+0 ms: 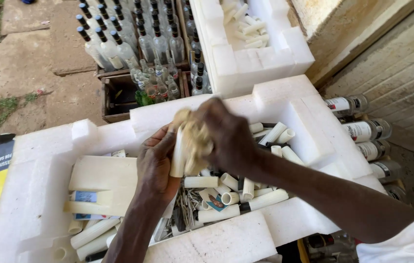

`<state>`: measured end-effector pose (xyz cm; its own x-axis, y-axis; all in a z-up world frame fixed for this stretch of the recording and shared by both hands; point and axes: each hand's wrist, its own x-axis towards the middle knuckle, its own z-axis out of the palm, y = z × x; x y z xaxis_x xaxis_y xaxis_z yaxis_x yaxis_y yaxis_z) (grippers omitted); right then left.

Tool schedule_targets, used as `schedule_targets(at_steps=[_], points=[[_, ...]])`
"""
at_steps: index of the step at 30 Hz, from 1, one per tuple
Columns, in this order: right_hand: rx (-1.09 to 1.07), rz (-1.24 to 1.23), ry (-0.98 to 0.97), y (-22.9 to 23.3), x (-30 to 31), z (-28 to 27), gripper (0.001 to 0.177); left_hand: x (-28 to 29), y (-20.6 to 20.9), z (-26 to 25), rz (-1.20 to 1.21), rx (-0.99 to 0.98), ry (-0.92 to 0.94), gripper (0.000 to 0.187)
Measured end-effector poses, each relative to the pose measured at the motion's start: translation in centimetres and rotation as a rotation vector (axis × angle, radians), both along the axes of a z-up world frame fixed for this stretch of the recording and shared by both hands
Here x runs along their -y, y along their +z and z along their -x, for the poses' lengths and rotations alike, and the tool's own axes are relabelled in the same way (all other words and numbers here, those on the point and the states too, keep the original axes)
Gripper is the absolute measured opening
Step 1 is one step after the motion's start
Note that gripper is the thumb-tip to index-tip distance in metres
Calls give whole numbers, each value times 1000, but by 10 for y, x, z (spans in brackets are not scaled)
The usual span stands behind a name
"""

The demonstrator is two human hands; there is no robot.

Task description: Cleaning small white plastic tubes by wiping each one individually with a cloth before placing it back into a container.

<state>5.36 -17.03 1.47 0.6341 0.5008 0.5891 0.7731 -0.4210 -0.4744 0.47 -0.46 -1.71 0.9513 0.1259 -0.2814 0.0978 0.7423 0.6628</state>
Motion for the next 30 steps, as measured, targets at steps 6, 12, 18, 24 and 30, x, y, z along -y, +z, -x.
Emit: schedule_targets(at_steps=[6,12,18,24,30], points=[[-649,-543,-192,43,18,-16,66,0,12,5,22,-1,-67,45],[-1322,-1185,-181,77,28,-29,19,-3,17,5,83,40,-71,46],[-1337,-744,137,12,61,-28,45,1,30,9,-54,-91,-47,35],[-992,-1,422,60,35,-7,26,7,43,10,-267,-236,-118,25],[-1091,-232,315,57,46,-29,15,5,28,5,-147,-141,-29,17]])
